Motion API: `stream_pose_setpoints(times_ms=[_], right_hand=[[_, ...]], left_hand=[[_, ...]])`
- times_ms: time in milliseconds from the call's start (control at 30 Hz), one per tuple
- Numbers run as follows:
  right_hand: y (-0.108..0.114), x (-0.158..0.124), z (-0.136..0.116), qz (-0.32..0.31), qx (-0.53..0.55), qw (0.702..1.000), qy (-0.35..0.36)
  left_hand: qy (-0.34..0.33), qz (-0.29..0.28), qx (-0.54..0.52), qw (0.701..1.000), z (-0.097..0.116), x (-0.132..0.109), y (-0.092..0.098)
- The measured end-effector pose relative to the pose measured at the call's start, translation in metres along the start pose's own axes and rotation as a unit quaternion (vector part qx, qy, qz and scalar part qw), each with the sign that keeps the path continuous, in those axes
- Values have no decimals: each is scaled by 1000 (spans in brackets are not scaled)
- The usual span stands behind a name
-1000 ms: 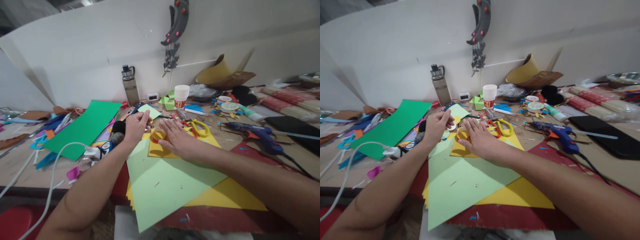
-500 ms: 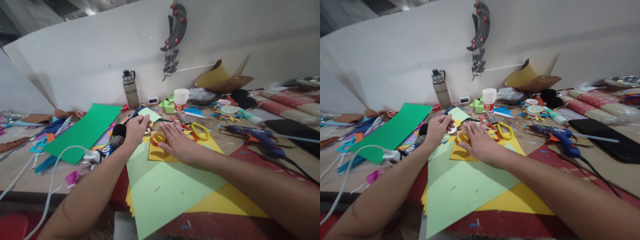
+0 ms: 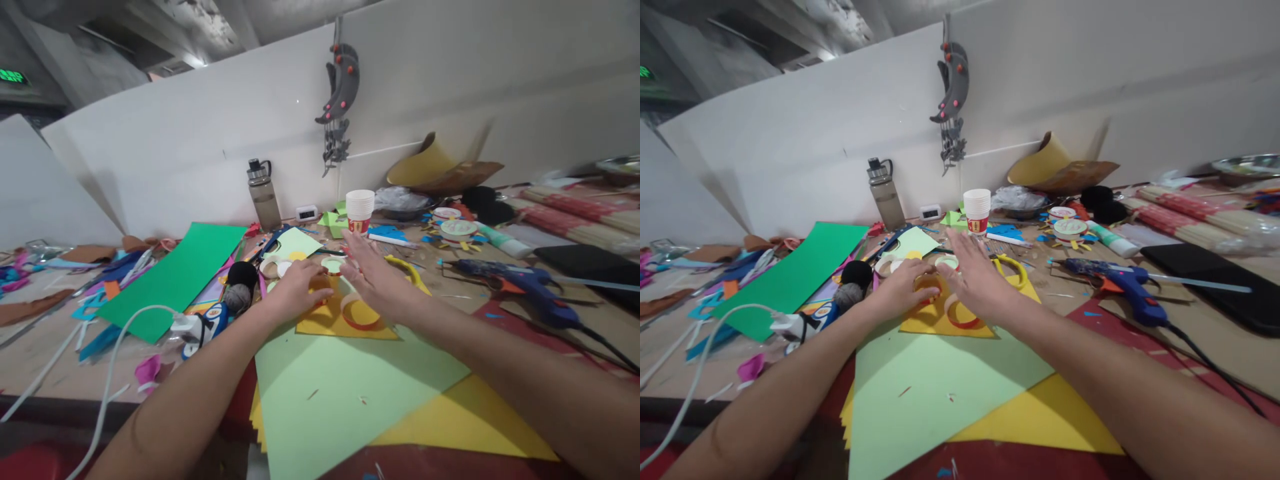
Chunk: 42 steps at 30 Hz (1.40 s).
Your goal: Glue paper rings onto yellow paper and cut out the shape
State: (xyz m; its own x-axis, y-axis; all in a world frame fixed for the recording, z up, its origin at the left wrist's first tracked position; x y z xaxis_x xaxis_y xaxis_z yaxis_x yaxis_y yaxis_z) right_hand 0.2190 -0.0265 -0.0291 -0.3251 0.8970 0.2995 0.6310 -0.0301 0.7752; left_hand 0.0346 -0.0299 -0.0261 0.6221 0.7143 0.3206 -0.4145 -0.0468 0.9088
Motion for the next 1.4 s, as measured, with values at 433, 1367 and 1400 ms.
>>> stream_pose_setpoints(times_ms=[433,1367,1400], right_hand=[[-22,-19,-8,-102,-169,980,23],[-24,-17,-40,-168,-144,966,137],[-22,-16,-39,-162,-142,967,133]], left_hand=[[132,294,-101,941,-19,-4,38],[134,471,-301,819,-32,-5,35],[131,469,-299,821,-32,-5,35]])
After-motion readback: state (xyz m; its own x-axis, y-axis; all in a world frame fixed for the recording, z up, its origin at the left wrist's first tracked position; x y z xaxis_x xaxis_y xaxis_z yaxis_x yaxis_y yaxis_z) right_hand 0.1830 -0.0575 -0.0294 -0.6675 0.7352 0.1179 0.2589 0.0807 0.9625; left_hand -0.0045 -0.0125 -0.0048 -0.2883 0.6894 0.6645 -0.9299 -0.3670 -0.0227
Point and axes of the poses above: each hand's wrist, its own x-axis towards the middle knuckle, its own y-axis out of the back of the hand, z = x × y, the point moved 2 cm from there along x, towards the middle knuckle, and after that the axes turned 11 degrees about -y, right-handed, at the moved point
